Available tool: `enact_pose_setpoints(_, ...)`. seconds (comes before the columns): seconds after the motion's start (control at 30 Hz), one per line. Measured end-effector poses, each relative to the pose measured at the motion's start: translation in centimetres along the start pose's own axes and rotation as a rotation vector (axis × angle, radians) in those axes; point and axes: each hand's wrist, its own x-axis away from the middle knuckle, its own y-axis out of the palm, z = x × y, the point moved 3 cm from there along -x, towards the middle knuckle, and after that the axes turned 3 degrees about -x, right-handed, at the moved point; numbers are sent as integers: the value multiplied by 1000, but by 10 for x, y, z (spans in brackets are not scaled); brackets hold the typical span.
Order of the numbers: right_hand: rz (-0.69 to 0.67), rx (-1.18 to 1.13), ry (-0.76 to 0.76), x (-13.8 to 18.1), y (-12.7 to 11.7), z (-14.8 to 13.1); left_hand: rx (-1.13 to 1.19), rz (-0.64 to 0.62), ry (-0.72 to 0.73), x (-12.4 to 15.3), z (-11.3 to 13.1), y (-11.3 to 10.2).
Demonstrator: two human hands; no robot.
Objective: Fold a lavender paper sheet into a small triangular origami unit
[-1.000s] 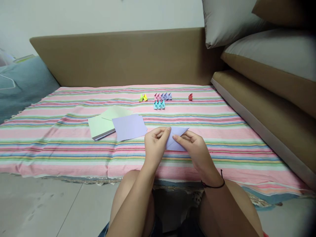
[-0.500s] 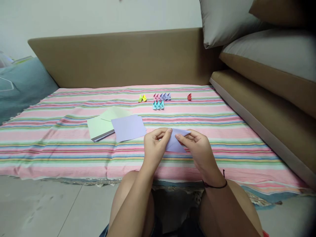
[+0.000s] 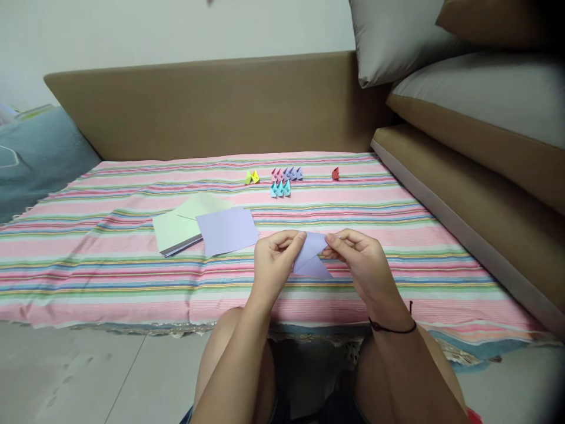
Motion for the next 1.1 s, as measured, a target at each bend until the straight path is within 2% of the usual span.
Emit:
enact_pose_setpoints(0.47, -70, -137, 121, 0, -2, 2, -1, 8, -19, -1, -2, -4)
enact_pose_setpoints(0.63, -180, -7, 127, 2, 3, -1, -17, -65, -28, -3, -3, -2)
enact_pose_setpoints(0.73, -138, 56, 113, 2, 4, 3, 35, -111, -68, -3, -4, 1)
enact_pose_setpoints(0.9, -14, 24, 6, -2, 6, 10, 105, -217, -115, -2, -6, 9)
enact_pose_setpoints(1.1, 35, 25, -39, -3, 7, 15, 26, -157, -63, -3, -11, 8)
